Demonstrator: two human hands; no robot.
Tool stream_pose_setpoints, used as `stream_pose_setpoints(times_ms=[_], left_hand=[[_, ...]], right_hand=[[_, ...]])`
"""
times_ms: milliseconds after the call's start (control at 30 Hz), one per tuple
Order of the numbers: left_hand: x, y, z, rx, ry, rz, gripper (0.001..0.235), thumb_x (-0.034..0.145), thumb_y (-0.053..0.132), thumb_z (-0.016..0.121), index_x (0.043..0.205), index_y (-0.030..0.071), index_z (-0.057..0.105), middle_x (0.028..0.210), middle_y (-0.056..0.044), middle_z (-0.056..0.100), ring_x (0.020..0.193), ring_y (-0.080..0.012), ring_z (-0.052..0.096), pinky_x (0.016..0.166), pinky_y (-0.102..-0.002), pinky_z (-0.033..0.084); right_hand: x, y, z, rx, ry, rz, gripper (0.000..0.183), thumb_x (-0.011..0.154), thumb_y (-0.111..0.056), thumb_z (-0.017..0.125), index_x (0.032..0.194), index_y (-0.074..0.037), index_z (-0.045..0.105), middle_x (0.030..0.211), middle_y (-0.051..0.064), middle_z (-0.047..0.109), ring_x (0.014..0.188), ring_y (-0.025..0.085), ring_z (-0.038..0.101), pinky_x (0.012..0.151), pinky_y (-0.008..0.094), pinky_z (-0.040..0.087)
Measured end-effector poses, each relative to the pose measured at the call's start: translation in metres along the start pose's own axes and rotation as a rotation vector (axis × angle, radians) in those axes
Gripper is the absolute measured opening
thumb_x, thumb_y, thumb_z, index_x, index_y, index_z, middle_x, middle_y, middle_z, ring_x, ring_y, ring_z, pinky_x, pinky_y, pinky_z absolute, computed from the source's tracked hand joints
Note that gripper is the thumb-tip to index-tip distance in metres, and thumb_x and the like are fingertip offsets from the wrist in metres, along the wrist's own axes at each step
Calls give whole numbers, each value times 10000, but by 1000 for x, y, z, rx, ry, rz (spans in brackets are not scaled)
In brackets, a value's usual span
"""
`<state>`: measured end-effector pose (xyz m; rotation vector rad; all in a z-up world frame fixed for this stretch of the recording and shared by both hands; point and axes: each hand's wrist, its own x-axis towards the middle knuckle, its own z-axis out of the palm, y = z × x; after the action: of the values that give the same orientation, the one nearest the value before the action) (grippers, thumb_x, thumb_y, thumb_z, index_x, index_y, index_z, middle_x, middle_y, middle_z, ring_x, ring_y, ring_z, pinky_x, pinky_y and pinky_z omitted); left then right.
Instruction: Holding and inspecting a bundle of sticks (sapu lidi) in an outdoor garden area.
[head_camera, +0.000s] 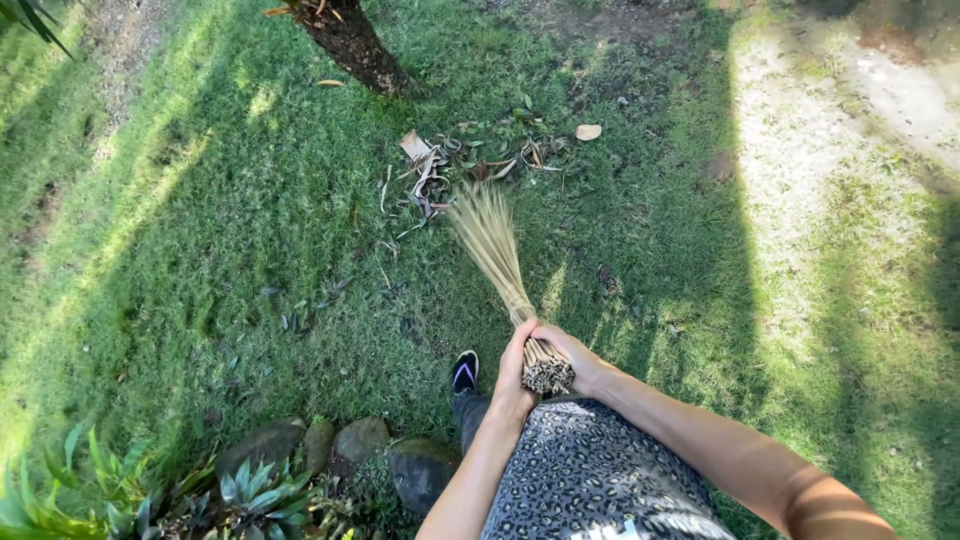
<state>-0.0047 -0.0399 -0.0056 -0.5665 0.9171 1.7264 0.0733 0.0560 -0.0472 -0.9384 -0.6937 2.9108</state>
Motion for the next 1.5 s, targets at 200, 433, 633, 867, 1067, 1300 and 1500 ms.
stream_pose_setpoints(times_ms=[200, 433, 633, 867, 1067, 1300, 1500], left_hand=[[-12, 1, 11, -31, -142, -56, 360, 891, 362, 723, 1067, 49, 689, 919, -110, 749, 765, -220, 745, 679, -359, 643], [19, -35, -6, -42, -14, -120, 211, 895, 296, 760, 955, 105, 691, 799, -64, 717, 668, -213, 712, 613, -364, 621], [15, -33, 9, 148, -31, -23, 249, 919, 305, 772, 989, 75, 708, 788, -46, 708, 649, -184, 692, 580, -330, 587], [40, -19, 2, 44, -174, -265, 209, 918, 298, 747, 955, 97, 703, 823, -60, 729, 703, -205, 720, 656, -354, 631], [31, -3, 16, 158, -104, -209, 187, 931, 266, 732, 982, 89, 701, 833, -62, 733, 706, -201, 718, 659, -352, 624], [37, 14, 21, 103, -285, -303, 206, 945, 242, 742, 1021, 58, 689, 876, -76, 720, 752, -199, 725, 708, -348, 633], [50, 28, 25, 298, -190, -422, 206, 901, 284, 740, 998, 109, 691, 870, -55, 732, 756, -197, 728, 730, -360, 642]], right_hand=[[-7, -9, 8, -74, 54, 63, 186, 987, -210, 632, 1117, -80, 609, 913, 95, 714, 688, 198, 701, 610, 359, 600], [-34, -16, -11, 65, 179, 216, 203, 967, -232, 631, 1108, -88, 652, 913, 85, 748, 715, 208, 720, 638, 360, 643], [-44, -15, -8, 109, 152, 26, 222, 956, -266, 649, 1085, -92, 696, 876, 81, 742, 683, 211, 707, 606, 376, 606], [-35, -19, -4, 175, 208, 66, 243, 957, -291, 645, 1073, -82, 687, 896, 85, 743, 698, 219, 708, 645, 382, 618], [-23, -9, -13, 223, 181, -6, 231, 950, -256, 655, 1091, -77, 689, 938, 101, 742, 731, 219, 726, 678, 386, 632], [-22, -15, 23, 271, 405, -158, 193, 947, -240, 664, 1099, -120, 670, 922, 92, 726, 716, 211, 708, 651, 406, 602], [-24, -17, 25, 394, 364, 43, 292, 935, -349, 656, 1041, -81, 703, 891, 104, 758, 698, 247, 703, 684, 406, 617]])
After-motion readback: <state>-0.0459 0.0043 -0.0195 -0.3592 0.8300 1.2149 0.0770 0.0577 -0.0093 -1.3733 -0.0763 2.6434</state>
